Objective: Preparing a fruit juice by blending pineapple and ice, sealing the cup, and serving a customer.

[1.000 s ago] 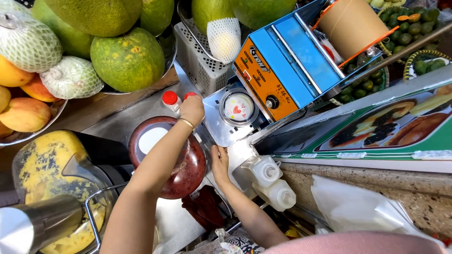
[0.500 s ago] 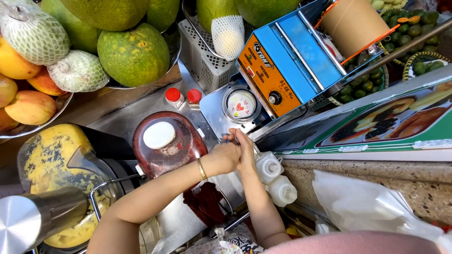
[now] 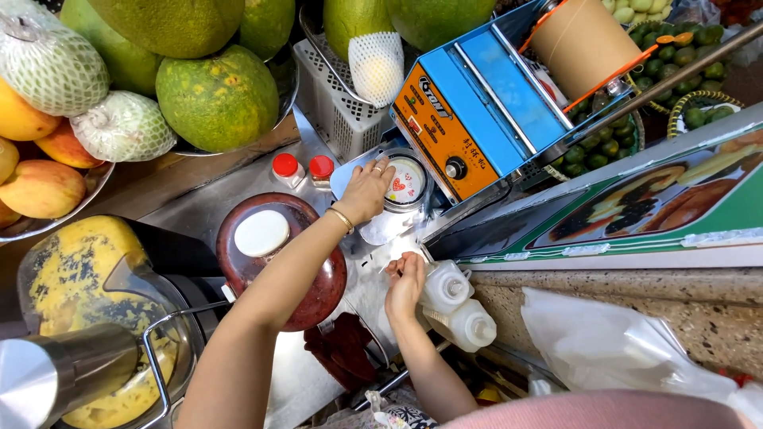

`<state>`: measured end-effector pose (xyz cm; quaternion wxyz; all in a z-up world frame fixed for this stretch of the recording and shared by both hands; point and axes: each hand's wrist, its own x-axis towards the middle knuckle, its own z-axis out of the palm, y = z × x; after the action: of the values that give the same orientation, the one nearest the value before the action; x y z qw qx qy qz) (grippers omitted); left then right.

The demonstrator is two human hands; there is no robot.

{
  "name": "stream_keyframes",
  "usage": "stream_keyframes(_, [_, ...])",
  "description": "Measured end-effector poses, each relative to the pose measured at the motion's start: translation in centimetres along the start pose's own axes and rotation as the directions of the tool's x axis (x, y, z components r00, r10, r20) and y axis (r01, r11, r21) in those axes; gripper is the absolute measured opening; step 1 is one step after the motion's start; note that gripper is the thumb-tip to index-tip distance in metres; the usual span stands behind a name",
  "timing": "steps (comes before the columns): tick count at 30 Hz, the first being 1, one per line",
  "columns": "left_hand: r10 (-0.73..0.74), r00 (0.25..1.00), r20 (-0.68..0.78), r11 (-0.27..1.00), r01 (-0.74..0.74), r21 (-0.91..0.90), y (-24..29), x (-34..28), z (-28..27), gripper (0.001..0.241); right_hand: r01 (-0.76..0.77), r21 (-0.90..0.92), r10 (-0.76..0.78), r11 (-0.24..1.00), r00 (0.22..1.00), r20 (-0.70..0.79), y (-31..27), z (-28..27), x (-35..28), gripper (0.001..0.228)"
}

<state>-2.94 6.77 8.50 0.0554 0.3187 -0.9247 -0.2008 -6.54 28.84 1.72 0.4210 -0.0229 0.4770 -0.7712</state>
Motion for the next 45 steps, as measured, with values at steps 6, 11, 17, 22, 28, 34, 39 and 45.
stream_keyframes(6, [0.045,0.996,0.083,0.995,-0.038,-0.093,1.7,1.2,-2.6,0.084,-0.010,0.210,0.050,0.978,0.981,-0.186,6.6,-1.0,1.0,0.024])
stream_keyframes(11, [0.045,0.994,0.102,0.993,-0.033,-0.113,2.2,2.7,-2.8,0.111,-0.273,0.274,0.342,0.922,0.906,-0.248,11.9,-2.6,9.8,0.041])
stream_keyframes(17, [0.050,0.993,0.104,0.996,-0.042,-0.079,2.9,2.8,-1.7,0.124,-0.249,0.546,0.090,0.800,0.949,0.301,6.4,4.7,14.3,0.075])
stream_keyframes(22, [-0.021,0.999,0.048,0.999,0.022,-0.024,5.5,1.9,-5.0,0.122,-0.206,0.535,-0.084,0.819,0.881,0.466,6.7,4.9,15.9,0.083])
stream_keyframes(28, [-0.223,0.974,-0.046,0.969,0.216,-0.119,7.1,2.8,-4.3,0.100,-0.178,0.541,-0.037,0.822,0.931,0.363,4.0,5.5,12.4,0.067])
stream_keyframes(34, [-0.368,0.925,-0.088,0.905,0.335,-0.262,8.2,2.2,-5.0,0.089,-0.268,0.338,0.256,0.902,0.963,0.081,10.4,-4.3,11.6,0.047])
stream_keyframes(39, [-0.465,0.863,-0.199,0.815,0.329,-0.477,10.0,-4.1,-11.2,0.093,-0.194,-0.163,0.184,0.967,0.980,-0.076,8.3,-5.3,3.9,0.055])
stream_keyframes(45, [-0.474,0.703,-0.531,0.673,-0.099,-0.733,8.9,-18.4,-15.9,0.082,0.381,-0.381,-0.275,0.843,0.912,0.304,-3.2,1.2,-7.4,0.044])
